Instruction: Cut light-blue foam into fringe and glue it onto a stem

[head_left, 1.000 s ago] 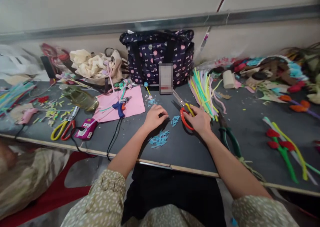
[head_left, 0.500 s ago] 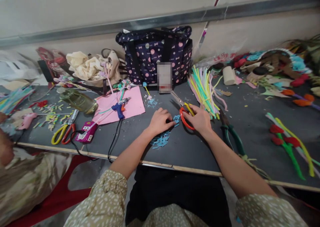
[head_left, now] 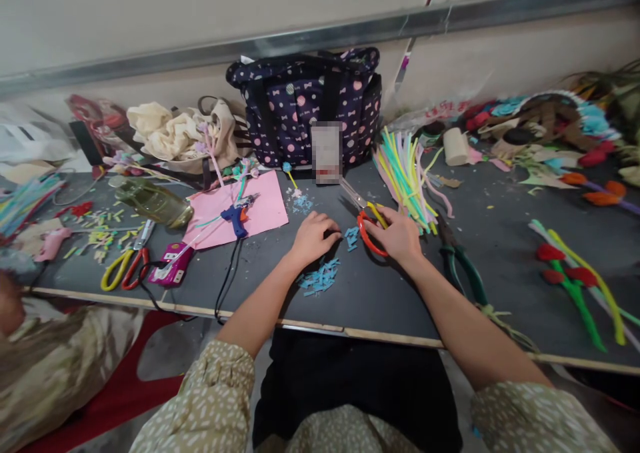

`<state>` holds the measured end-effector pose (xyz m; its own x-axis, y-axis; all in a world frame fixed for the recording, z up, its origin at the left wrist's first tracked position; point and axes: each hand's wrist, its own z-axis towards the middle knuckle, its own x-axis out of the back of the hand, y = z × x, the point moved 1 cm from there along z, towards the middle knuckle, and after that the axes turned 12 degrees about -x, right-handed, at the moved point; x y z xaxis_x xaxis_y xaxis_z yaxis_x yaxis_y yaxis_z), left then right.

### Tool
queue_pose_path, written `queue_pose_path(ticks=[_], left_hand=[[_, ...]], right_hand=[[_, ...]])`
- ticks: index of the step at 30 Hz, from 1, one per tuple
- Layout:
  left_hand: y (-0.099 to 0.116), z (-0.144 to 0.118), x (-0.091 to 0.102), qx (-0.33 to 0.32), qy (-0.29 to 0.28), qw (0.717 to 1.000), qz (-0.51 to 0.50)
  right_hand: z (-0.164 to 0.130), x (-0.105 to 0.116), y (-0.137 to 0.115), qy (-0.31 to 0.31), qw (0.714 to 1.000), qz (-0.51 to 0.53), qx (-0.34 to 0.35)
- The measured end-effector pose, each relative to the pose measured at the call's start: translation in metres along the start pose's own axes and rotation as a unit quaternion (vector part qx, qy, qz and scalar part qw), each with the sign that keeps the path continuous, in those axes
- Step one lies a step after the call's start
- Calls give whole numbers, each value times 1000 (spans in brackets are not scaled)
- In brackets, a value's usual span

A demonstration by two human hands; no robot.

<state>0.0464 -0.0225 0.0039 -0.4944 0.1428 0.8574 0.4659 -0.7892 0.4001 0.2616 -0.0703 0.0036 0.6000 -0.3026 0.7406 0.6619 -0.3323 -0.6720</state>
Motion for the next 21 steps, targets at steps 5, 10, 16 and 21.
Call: queue_pose_path(ticks=[5,10,16,21], left_hand=[[0,1,0,3,-22,1000,13],[-1,2,-2,11,-16,1000,-14],[-13,0,7,156,204,907,-333],[-28,-2,15,214,364,704,-572]], right_hand=[[0,-1,0,1,1000,-5,7],[-2,0,-3,-2,1000,-13,17],[-4,1,-3,5,999,2,45],[-10,-4,-2,15,994,-2,111]])
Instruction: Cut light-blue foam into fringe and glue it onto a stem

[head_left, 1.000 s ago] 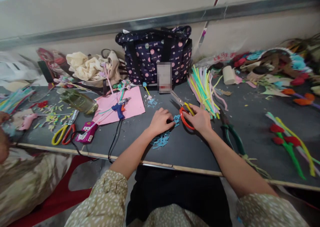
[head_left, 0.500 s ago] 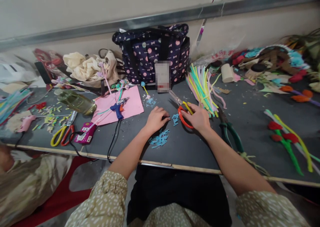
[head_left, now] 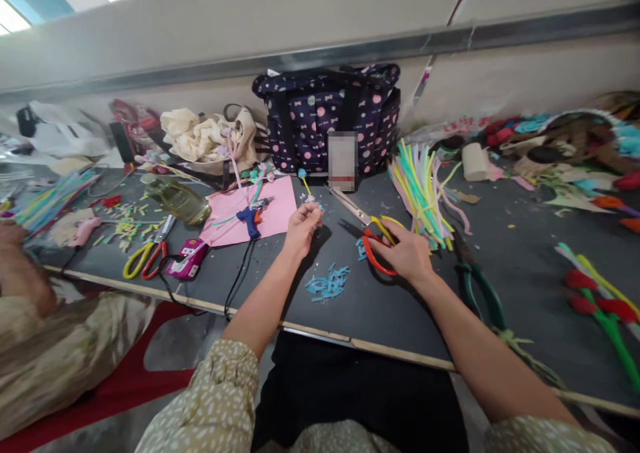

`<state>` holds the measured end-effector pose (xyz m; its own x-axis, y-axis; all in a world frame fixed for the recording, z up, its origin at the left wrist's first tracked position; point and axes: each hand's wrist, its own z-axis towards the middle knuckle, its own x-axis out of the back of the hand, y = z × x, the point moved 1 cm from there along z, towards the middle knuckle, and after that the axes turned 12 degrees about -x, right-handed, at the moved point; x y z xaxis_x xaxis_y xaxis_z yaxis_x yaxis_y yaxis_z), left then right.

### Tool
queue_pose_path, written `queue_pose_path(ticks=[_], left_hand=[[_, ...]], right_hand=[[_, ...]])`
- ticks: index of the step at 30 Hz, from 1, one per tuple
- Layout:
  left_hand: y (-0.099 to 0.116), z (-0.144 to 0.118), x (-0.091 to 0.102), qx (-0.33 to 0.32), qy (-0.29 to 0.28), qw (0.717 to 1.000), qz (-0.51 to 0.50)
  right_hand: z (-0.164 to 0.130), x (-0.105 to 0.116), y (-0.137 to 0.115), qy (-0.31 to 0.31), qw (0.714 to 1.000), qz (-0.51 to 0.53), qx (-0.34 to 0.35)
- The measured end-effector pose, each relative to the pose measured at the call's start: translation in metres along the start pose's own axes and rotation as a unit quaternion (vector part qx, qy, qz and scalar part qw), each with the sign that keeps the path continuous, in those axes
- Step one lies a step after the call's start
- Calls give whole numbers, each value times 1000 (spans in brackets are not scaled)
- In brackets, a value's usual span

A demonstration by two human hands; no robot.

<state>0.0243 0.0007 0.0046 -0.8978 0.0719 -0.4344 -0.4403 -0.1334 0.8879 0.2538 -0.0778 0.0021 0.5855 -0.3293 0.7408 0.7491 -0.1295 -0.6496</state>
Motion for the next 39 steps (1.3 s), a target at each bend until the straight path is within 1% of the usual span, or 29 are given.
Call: queue_pose_path(ticks=[2,5,9,12,18,27,39], left_hand=[[1,2,2,17,24,998,-56],[1,4,5,34,44,994,-92],[0,5,7,38,65,992,-105],[-1,5,9,36,65,992,-98],[0,5,9,32,66,994,-82],[-2,3,7,-2,61,996,-59],[-2,2,7,2,68,996,-57]], right_hand=[[-4,-3,-1,-5,999,-6,33],[-9,-6,-4,-10,997,-15,73],[-11,-7,-5,-15,994,-28,105],[-12,-7,-4,-14,992,-37,120],[-12,-10,-1,0,990,-54,131],[-12,-12,2,16,988,-49,146],[-13,-13,0,14,989,-44,143]])
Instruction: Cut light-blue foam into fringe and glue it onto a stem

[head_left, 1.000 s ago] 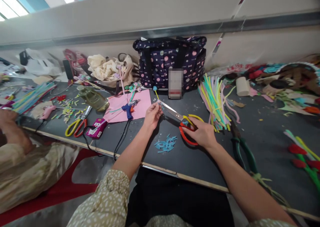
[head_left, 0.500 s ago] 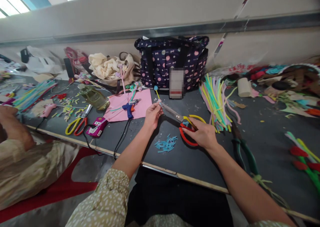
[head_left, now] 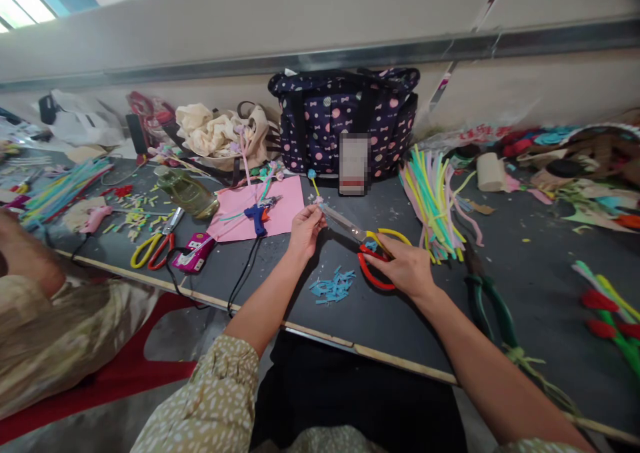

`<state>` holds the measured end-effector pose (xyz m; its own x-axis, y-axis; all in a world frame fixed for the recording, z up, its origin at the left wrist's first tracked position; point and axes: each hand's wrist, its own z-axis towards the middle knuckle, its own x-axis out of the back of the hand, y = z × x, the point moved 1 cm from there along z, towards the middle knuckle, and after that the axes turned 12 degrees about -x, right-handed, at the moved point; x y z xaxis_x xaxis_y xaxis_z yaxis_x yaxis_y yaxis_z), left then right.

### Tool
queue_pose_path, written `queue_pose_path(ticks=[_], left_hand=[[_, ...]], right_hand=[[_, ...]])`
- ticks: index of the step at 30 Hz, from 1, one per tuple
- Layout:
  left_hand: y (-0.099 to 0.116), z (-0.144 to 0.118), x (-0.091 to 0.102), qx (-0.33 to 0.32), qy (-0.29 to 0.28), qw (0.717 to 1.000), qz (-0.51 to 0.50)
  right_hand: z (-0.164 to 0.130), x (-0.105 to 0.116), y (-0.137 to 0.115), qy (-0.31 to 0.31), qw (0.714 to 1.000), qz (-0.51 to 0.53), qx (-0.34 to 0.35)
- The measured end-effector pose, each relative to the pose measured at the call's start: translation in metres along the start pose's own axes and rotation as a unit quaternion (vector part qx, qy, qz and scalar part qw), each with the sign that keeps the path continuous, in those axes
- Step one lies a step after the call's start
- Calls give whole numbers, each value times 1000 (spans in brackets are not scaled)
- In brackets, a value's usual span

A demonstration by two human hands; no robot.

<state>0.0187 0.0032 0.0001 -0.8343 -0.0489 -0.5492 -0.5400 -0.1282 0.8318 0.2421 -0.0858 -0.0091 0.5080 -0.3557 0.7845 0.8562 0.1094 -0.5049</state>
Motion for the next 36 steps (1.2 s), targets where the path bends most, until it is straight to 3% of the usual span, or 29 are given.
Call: queue_pose_path(ticks=[17,24,31,36], left_hand=[[1,-1,-1,10,15,1000,-12],[-1,1,0,19,21,999,-16],[-2,3,1,48,39,998,5],[-3,2,0,52,28,998,7]], right_hand=[[-3,-2,-1,-15,1000,-20,7],[-2,-3,-1,24,998,-35,52],[2,0,-6,12,990,-134,-33],[5,8,-14,3,990,-136,-44]])
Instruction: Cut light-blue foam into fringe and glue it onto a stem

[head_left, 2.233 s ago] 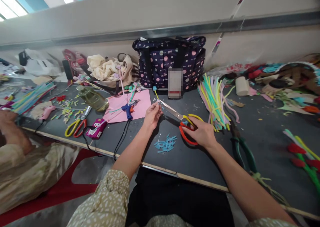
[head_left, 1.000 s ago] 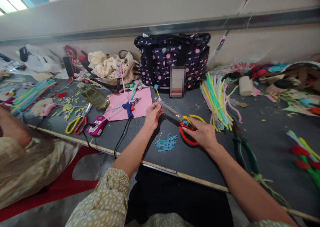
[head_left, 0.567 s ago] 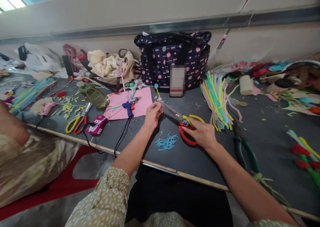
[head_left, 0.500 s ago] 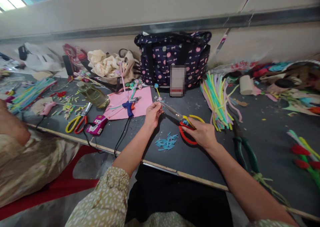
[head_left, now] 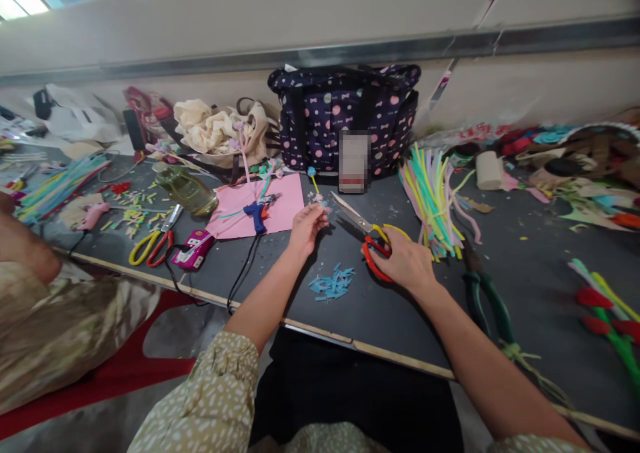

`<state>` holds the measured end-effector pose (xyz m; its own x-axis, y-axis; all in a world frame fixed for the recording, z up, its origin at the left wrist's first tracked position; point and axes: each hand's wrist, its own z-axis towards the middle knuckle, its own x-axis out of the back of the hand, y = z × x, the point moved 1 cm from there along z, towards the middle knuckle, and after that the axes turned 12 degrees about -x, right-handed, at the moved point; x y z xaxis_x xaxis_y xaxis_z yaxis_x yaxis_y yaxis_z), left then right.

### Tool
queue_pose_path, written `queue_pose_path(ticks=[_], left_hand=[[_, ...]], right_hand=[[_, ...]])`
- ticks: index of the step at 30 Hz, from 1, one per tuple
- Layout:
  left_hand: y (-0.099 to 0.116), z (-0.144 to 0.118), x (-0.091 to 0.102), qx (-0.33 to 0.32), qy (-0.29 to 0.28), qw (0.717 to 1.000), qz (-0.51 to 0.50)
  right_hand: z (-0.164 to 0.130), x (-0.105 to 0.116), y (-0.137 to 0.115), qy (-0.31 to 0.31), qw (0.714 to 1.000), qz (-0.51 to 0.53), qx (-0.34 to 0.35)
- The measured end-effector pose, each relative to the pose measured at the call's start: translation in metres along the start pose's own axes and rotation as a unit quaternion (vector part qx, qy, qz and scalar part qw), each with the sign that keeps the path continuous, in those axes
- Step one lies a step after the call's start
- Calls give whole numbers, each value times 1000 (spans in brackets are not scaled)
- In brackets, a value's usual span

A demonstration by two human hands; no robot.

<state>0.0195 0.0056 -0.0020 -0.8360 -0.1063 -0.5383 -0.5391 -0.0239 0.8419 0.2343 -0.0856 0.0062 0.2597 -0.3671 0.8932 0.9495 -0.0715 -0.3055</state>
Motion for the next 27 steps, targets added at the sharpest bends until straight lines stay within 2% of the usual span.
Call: queue_pose_path(ticks=[10,27], left_hand=[[0,1,2,-14,-19,999,-22],[5,0,0,-12,7,1000,-5]], right_hand=[[-3,-12,11,13,998,46,37],[-3,-13,13,40,997,43,54]])
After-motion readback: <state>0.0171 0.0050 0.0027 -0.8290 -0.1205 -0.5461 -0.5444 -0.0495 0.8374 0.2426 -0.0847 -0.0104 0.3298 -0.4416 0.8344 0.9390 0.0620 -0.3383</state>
